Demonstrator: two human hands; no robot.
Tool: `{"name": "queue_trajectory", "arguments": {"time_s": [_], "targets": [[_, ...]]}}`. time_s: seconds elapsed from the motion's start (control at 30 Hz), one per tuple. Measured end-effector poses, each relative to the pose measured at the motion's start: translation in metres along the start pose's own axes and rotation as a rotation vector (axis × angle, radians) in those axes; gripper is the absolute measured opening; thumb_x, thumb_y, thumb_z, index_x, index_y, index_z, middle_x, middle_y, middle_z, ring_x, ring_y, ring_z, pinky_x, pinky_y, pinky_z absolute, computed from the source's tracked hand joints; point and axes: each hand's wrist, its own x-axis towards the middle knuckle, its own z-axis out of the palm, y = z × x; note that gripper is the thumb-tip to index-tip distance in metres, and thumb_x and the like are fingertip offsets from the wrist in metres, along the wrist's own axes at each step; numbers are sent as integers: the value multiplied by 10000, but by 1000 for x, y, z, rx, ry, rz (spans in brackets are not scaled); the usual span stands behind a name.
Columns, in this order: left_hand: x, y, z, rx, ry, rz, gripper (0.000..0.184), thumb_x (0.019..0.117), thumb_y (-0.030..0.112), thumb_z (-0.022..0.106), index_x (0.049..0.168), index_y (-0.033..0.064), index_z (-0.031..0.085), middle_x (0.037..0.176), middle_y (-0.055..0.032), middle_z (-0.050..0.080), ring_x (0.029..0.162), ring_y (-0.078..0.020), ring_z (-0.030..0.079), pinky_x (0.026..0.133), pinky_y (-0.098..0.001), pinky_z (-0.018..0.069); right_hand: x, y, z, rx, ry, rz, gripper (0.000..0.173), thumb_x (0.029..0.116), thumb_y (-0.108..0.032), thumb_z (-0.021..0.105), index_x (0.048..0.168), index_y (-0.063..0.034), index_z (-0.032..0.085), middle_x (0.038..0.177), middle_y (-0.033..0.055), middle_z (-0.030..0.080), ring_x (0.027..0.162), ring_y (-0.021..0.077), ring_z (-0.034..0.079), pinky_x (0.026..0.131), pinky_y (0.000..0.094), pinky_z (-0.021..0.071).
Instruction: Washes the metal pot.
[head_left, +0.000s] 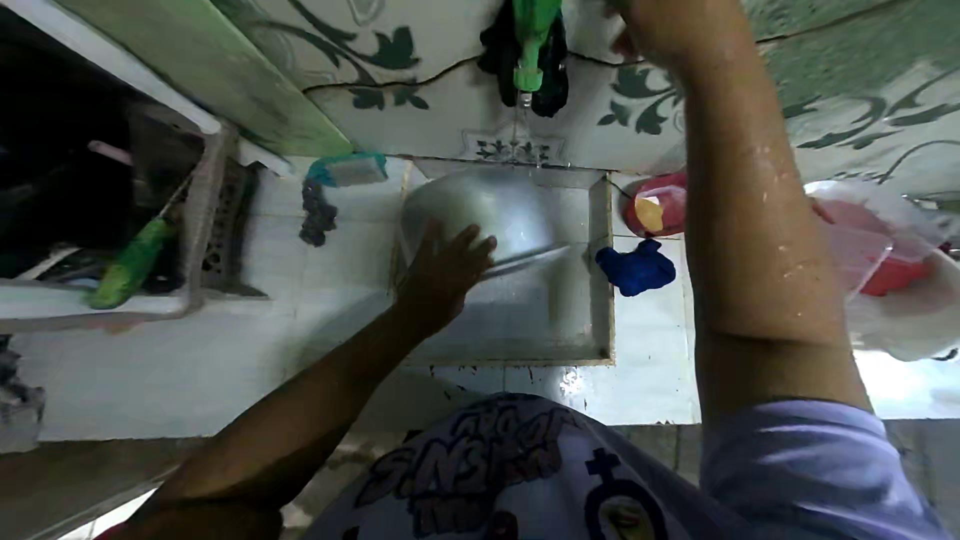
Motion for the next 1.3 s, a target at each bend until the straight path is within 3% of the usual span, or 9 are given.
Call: {"name": "queue_trajectory", "arguments": {"time_s": [0.1, 0.2, 0.33, 0.53, 0.63, 0.77, 0.93, 1.07, 1.3], "targets": [[-36, 11, 11, -33, 58, 123, 321, 1021, 32, 473, 1243, 103, 694, 1454, -82, 615, 1473, -353, 426, 1187, -731, 178, -40, 68, 1, -123, -76, 272, 412, 1063, -306, 537, 1304, 17, 625, 1239, 253, 661, 1091, 386, 678, 974, 593, 520], [-49, 26, 14, -40, 34, 141, 313, 1060, 108, 449, 1274, 200, 659, 1427, -28, 633, 1425, -313, 489, 1135, -756, 228, -71, 164, 33, -299, -237, 455, 342, 1043, -191, 557, 1226, 76, 665, 1266, 367, 619, 1220, 561, 571, 1007, 762, 401], [-42, 30, 12, -64, 8, 95, 338, 1060, 95, 440, 1304, 217, 640, 1431, -12, 628, 1404, -282, 512, 1138, -749, 206, -105, 235, 90, -322, -366, 505, 309, 1018, -156, 605, 1264, 11, 689, 1300, 331, 627, 1258, 550, 555, 1033, 766, 387], [-17, 12, 8, -28, 44, -26, 369, 1062, 94, 380, 1281, 189, 660, 1382, -42, 657, 1439, -280, 467, 1194, -682, 153, -110, 263, 141, -281, -264, 569, 382, 1045, -285, 568, 1286, -7, 671, 1371, 312, 580, 1312, 516, 521, 1027, 712, 435], [-8, 5, 5, -28, 40, -82, 363, 1039, 98, 403, 1278, 160, 669, 1384, -72, 660, 1451, -315, 457, 1195, -693, 151, -108, 273, 123, -138, -233, 608, 419, 1003, -320, 657, 1251, 17, 676, 1264, 310, 645, 1221, 504, 594, 1026, 714, 434], [4, 1, -1, -28, 24, -151, 382, 973, 59, 432, 1259, 100, 683, 1382, -101, 661, 1448, -346, 460, 1182, -715, 155, -102, 275, 93, -67, -21, 679, 399, 1021, -337, 624, 1208, 5, 708, 1212, 296, 676, 1171, 501, 621, 999, 712, 443], [19, 4, -3, -6, -9, -218, 384, 951, 51, 434, 1237, 50, 689, 1429, -102, 632, 1477, -351, 423, 1192, -703, 143, -99, 272, 128, -194, -150, 595, 425, 976, -314, 687, 1285, -23, 692, 1355, 343, 575, 1312, 541, 501, 1043, 722, 408], [24, 7, -5, 6, -50, -241, 410, 937, 35, 426, 1259, 61, 678, 1468, -84, 604, 1499, -324, 395, 1213, -679, 120, -95, 260, 146, -226, -103, 678, 536, 904, -248, 746, 1320, 63, 613, 1429, 404, 451, 1345, 573, 437, 1062, 701, 402], [23, 5, -6, 10, -26, -262, 407, 935, 54, 437, 1272, 43, 665, 1477, -94, 594, 1502, -331, 387, 1211, -671, 133, -86, 255, 150, -223, -141, 706, 435, 959, -152, 660, 1338, 52, 599, 1424, 346, 489, 1266, 513, 547, 992, 664, 478]]}}
